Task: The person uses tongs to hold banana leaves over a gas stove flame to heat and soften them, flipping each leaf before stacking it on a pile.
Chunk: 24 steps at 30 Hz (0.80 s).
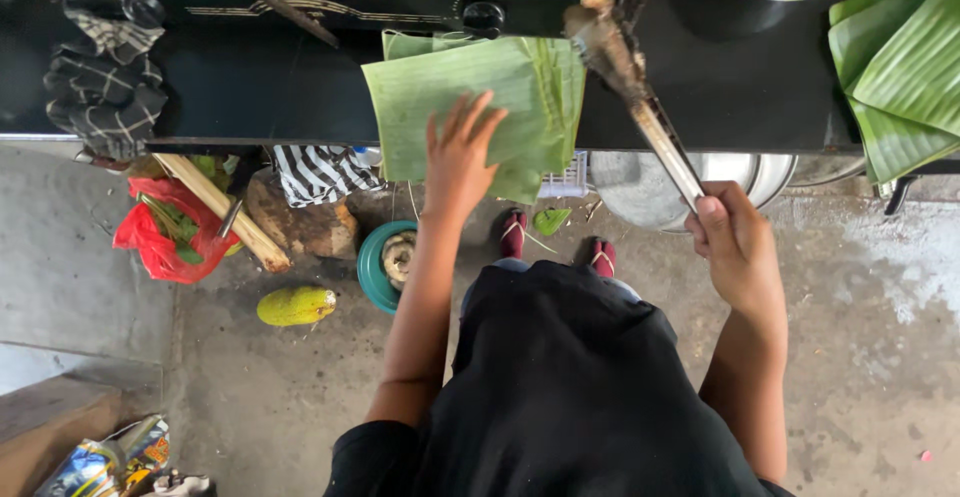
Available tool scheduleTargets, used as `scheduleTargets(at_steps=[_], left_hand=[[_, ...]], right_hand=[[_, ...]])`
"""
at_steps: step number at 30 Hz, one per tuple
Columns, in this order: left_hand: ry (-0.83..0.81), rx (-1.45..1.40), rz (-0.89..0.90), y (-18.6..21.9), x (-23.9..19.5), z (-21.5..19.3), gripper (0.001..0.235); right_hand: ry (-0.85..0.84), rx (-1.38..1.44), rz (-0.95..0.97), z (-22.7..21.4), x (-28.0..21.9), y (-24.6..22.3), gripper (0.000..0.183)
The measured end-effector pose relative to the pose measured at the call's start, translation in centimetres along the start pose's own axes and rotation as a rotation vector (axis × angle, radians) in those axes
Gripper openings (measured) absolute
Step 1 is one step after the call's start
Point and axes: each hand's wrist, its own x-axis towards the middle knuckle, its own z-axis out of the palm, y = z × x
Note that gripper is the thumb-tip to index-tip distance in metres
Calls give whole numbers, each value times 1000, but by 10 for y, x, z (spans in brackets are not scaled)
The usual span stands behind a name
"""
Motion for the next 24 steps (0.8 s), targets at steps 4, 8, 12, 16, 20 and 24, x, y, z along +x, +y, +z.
scheduleTargets(at_steps=[4, 8, 12, 16, 20, 24], left_hand=[[94, 24, -9, -19, -9, 11, 50], [201, -93, -61, -34, -13, -6, 34], [307, -107, -216, -45, -6, -58, 12], [421, -111, -191, -49, 9, -140, 13], [673, 0, -77, -54, 18, -218, 14], [840, 76, 39, -83, 81, -230, 22]], right_hand=[[-19, 20, 3, 2, -7, 1, 25], [-11, 29, -24, -5, -8, 0, 25], [-14, 121, 45, -17, -11, -1, 28], [-68, 167, 82, -25, -14, -6, 33], [-68, 159, 88, -28, -15, -9, 34], [-46, 190, 42, -27, -11, -9, 33]])
